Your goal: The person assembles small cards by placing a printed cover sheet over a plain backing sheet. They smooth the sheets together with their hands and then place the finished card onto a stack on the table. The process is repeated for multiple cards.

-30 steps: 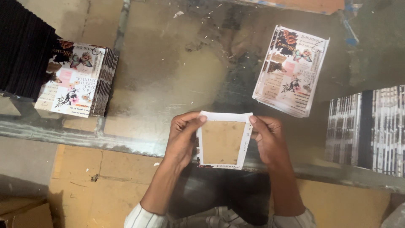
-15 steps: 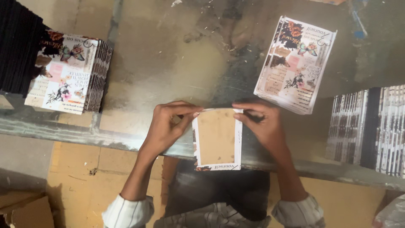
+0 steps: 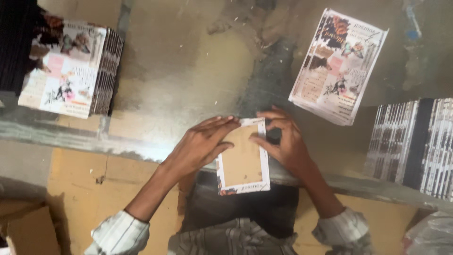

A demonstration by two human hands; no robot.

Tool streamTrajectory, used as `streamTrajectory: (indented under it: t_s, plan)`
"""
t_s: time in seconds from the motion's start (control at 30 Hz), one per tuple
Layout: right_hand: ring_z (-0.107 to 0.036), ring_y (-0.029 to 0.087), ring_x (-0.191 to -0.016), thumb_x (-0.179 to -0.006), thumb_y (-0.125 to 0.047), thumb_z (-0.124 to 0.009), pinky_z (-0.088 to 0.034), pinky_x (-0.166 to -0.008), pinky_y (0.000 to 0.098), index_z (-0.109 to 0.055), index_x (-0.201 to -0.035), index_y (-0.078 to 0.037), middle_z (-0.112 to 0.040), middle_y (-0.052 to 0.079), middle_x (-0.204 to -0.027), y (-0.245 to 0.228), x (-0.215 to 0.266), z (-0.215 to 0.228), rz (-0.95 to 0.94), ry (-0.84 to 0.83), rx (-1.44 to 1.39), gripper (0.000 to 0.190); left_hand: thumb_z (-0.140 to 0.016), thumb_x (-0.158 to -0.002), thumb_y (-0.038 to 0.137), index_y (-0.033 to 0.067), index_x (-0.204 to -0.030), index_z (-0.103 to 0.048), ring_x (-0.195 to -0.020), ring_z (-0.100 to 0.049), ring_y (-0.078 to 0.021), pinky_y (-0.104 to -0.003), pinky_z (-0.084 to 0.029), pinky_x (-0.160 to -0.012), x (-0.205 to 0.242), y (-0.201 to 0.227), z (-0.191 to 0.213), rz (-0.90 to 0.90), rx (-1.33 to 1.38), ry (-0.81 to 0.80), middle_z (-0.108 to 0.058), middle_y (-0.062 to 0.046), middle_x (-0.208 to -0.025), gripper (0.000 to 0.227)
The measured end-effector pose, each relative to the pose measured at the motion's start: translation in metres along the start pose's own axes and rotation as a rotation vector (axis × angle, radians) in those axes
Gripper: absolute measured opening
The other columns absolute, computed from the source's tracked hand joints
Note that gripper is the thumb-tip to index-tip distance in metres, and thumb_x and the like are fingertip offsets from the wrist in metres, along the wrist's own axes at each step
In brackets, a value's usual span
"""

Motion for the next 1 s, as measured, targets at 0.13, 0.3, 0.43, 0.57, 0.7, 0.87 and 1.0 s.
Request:
streamTrajectory:
  t_s: [0.13,0.3,0.43,0.57,0.7,0.87,1.0]
  plan:
    - [-0.051,0.041,-0.135,-0.084,-0.027,-0.078,-0.035,-0.116,0.0515,-0.041,-0.146,0.006,-0.053,0.023,-0.146,-0.003,-0.011,0.0,0.076,-0.406,0.017,0.079,-0.067,-0.096,0.023,0.0063,-0.14,-0.058,-0.134,-0.059,-0.0287,-0.042,-0.043,-0.116,0.005,-0.002,-0.001,-0.087,-0.098,0.024,-0.064,-0.015,-0.14,0.048]
    - [-0.054,0.038,-0.136,-0.091,-0.027,-0.075,-0.042,-0.116,0.0456,-0.048,-0.147,0.0,-0.056,0.022,-0.146,-0.013,0.009,-0.005,-0.016,-0.351,0.095,0.068,-0.065,-0.09,0.013,0.0068,-0.13,-0.066,-0.131,-0.064,-0.0254,-0.038,-0.048,-0.116,0.016,0.006,-0.02,-0.078,-0.24,0.061,-0.068,-0.013,-0.137,0.04]
    - [-0.056,0.038,-0.135,-0.092,-0.025,-0.074,-0.046,-0.111,0.0439,-0.056,-0.145,-0.006,-0.06,0.022,-0.142,-0.014,0.02,-0.015,-0.098,-0.268,0.102,0.06,-0.067,-0.088,0.012,0.0088,-0.124,-0.072,-0.114,-0.073,-0.0243,-0.036,-0.056,-0.102,0.016,0.011,-0.024,0.07,-0.013,0.129,-0.075,-0.011,-0.124,0.036]
    - [-0.06,0.038,-0.13,-0.091,-0.025,-0.075,-0.048,-0.109,0.044,-0.06,-0.142,-0.01,-0.063,0.021,-0.139,-0.009,0.023,-0.02,-0.093,-0.231,0.138,0.055,-0.063,-0.102,0.026,0.0021,-0.132,-0.065,-0.084,-0.078,-0.0231,-0.04,-0.067,-0.076,-0.01,0.0,0.011,0.259,0.971,0.02,-0.078,-0.016,-0.097,0.038]
    - [-0.065,0.036,-0.125,-0.092,-0.024,-0.076,-0.051,-0.107,0.0436,-0.062,-0.138,-0.009,-0.067,0.016,-0.135,-0.014,0.034,-0.02,-0.091,-0.18,0.144,0.05,-0.048,-0.109,0.034,0.0019,-0.129,-0.058,-0.112,-0.068,-0.0236,-0.039,-0.054,-0.107,-0.06,-0.009,0.046,0.036,0.74,0.663,-0.068,-0.017,-0.122,0.039]
    - [-0.069,0.03,-0.122,-0.089,-0.02,-0.082,-0.055,-0.102,0.0384,-0.055,-0.135,-0.005,-0.068,0.015,-0.134,-0.015,0.031,-0.021,-0.16,-0.051,-0.002,0.056,-0.057,-0.1,0.019,0.0024,-0.118,-0.057,-0.152,-0.021,-0.042,-0.061,-0.015,-0.122,-0.11,0.006,-0.018,-0.148,-0.358,0.151,-0.041,-0.026,-0.15,0.025]
    - [-0.071,0.027,-0.113,-0.08,-0.026,-0.092,-0.057,-0.096,0.0368,-0.047,-0.135,-0.004,-0.064,0.015,-0.125,-0.01,0.043,-0.028,-0.3,0.047,0.028,0.075,-0.055,-0.099,0.014,0.0034,-0.119,-0.056,-0.153,-0.025,-0.0426,-0.062,-0.018,-0.126,-0.087,-0.007,-0.047,-0.256,-0.428,0.108,-0.046,-0.023,-0.147,0.023]
Point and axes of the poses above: each hand's wrist, its own x-axis away from the middle knuckle, its own z-axis out of the back of the hand, y = z × x, the point moved 1 cm from there along -x, towards the middle knuckle
